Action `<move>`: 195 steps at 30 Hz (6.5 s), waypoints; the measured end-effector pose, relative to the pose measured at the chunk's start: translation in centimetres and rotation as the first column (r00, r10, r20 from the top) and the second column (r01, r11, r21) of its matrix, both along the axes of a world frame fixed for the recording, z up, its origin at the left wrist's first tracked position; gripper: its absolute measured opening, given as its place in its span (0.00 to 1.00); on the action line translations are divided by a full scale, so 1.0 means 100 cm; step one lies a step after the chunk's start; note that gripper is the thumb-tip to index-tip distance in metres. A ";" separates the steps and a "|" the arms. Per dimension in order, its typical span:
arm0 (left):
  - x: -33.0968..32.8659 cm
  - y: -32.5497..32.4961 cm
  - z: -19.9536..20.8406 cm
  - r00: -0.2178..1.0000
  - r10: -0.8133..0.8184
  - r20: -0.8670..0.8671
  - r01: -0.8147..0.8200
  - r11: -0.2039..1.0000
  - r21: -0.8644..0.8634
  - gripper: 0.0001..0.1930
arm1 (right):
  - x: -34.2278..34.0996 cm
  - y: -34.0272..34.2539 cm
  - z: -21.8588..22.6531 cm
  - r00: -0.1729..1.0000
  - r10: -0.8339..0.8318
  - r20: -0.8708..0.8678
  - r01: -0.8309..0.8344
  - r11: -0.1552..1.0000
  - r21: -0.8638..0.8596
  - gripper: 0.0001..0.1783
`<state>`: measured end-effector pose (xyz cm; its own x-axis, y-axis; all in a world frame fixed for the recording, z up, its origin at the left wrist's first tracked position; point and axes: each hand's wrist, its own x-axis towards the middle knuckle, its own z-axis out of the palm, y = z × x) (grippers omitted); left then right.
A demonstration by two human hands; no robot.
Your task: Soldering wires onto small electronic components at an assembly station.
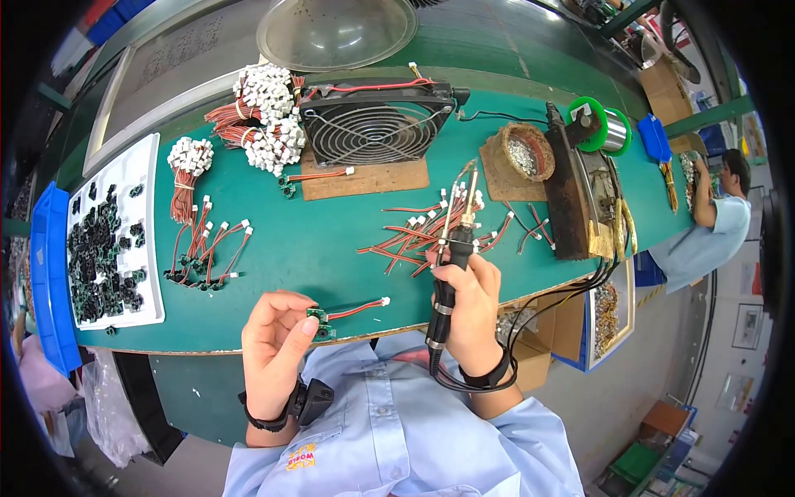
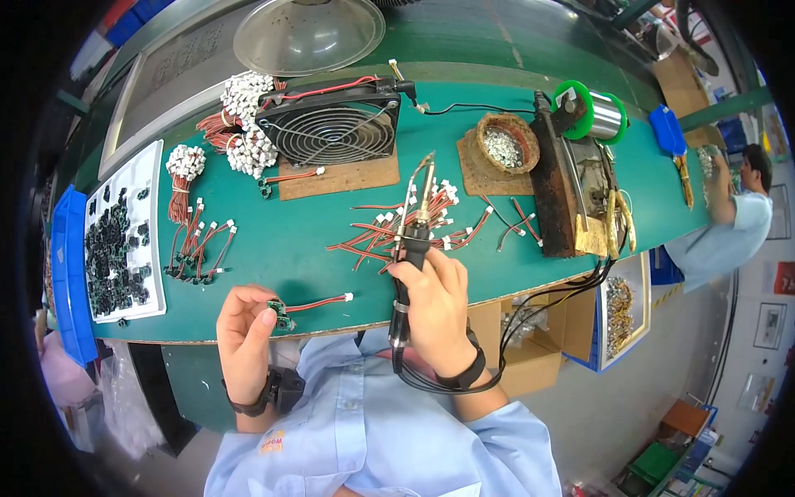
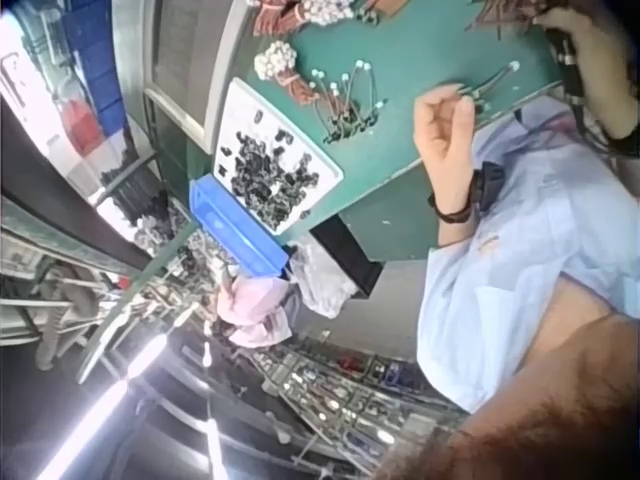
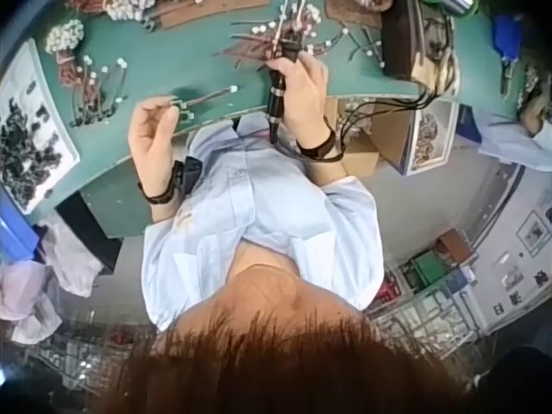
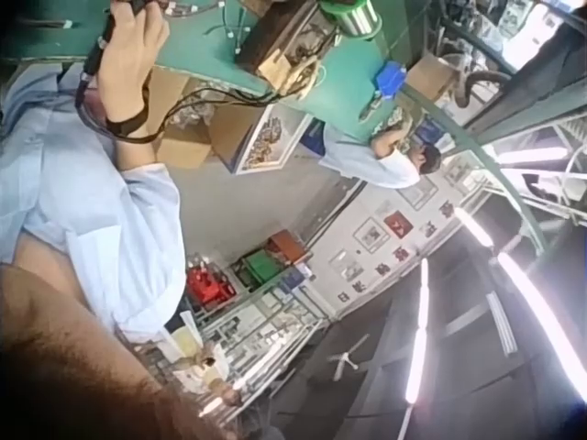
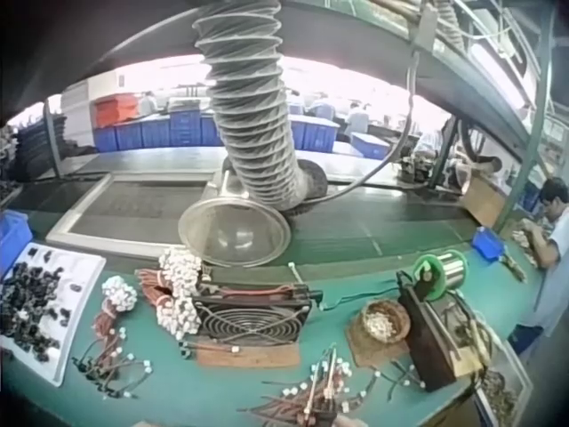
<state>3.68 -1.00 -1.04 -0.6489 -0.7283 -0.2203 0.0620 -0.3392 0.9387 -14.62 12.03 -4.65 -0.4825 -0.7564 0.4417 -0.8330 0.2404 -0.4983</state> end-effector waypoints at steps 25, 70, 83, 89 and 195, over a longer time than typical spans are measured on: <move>-0.015 0.013 0.002 0.995 -0.101 0.003 0.101 0.993 -0.065 0.09 | 0.000 0.015 0.009 0.923 0.061 0.380 0.040 0.967 -0.252 0.23; -0.019 0.009 -0.010 0.992 -0.088 0.092 0.108 0.963 -0.247 0.15 | 0.013 0.018 0.033 0.845 0.193 0.498 0.098 0.861 -0.499 0.18; -0.033 0.019 -0.008 0.928 -0.184 -0.324 0.304 0.877 0.371 0.12 | 0.030 0.011 0.038 0.712 0.388 0.585 -0.118 0.888 -0.444 0.25; -0.033 0.019 -0.019 0.851 -0.190 -0.489 0.413 0.817 0.402 0.10 | 0.037 0.000 0.043 0.764 0.388 0.515 -0.100 0.860 -0.500 0.25; -0.036 0.009 -0.010 0.999 0.012 -0.048 -0.024 0.965 -0.261 0.05 | 0.010 0.058 0.038 0.870 0.398 0.290 -0.330 0.908 -0.257 0.25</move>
